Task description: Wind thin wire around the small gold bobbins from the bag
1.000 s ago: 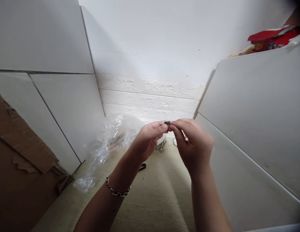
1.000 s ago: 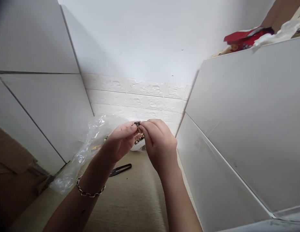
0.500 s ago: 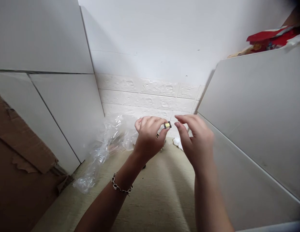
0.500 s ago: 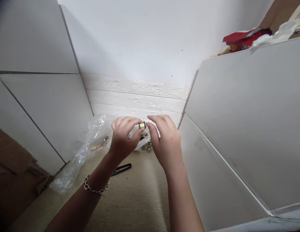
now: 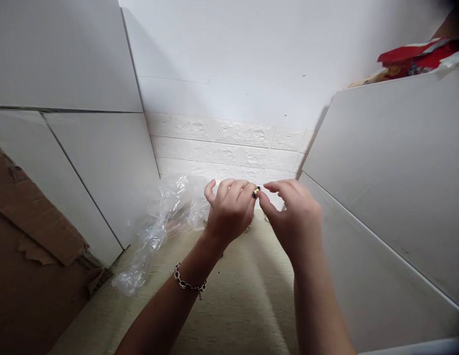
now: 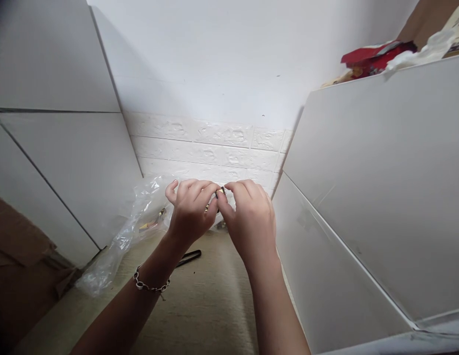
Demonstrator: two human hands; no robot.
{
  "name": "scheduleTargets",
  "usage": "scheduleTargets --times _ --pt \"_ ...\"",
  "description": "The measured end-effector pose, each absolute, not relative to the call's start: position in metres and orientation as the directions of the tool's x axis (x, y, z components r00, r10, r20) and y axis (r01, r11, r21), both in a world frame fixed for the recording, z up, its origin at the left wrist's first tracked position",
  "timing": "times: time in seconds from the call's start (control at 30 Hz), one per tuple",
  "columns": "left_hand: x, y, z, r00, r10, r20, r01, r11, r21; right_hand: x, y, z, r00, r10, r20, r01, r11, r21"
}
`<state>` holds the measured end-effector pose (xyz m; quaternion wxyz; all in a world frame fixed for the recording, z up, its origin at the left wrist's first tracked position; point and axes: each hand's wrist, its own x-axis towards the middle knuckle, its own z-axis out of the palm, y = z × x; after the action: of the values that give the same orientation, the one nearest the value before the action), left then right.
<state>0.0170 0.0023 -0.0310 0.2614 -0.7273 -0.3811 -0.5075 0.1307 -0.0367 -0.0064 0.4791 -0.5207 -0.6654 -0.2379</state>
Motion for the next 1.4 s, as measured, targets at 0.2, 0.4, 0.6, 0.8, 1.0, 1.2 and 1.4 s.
scheduleTargets --times 0.2,0.4,0.6,0.8,1.0,1.2,1.4 --pt "0.019 0.007 -0.035 0.214 0.186 0.959 0.845 -0.528 -0.086 0.131 -0.035 -0.008 -0.01 0.51 0.86 0.949 0.275 -0.152" --pt "0.021 0.009 -0.038 0.259 0.233 0.937 0.85 -0.516 -0.107 0.129 -0.029 -0.01 0.079 0.606 0.791 0.916 0.268 -0.297" --pt "0.019 0.006 -0.034 0.198 0.332 0.922 0.822 -0.568 0.028 0.125 -0.023 -0.014 0.114 0.566 0.817 0.814 0.417 -0.403" --pt "0.011 -0.005 -0.021 0.13 0.353 0.926 0.759 -0.637 0.137 0.124 -0.029 -0.01 0.086 0.45 0.889 0.777 0.528 -0.343" --pt "0.007 -0.013 -0.014 0.119 0.381 0.917 0.667 -0.715 0.211 0.127 -0.034 -0.006 0.052 0.409 0.911 0.732 0.605 -0.314" --pt "0.005 -0.016 -0.009 0.137 0.402 0.905 0.565 -0.783 0.262 0.128 -0.036 -0.006 0.114 0.475 0.873 0.575 0.685 -0.448" --pt "0.003 -0.018 -0.007 0.143 0.412 0.9 0.475 -0.826 0.303 0.128 -0.034 -0.006 0.124 0.507 0.853 0.408 0.757 -0.51"
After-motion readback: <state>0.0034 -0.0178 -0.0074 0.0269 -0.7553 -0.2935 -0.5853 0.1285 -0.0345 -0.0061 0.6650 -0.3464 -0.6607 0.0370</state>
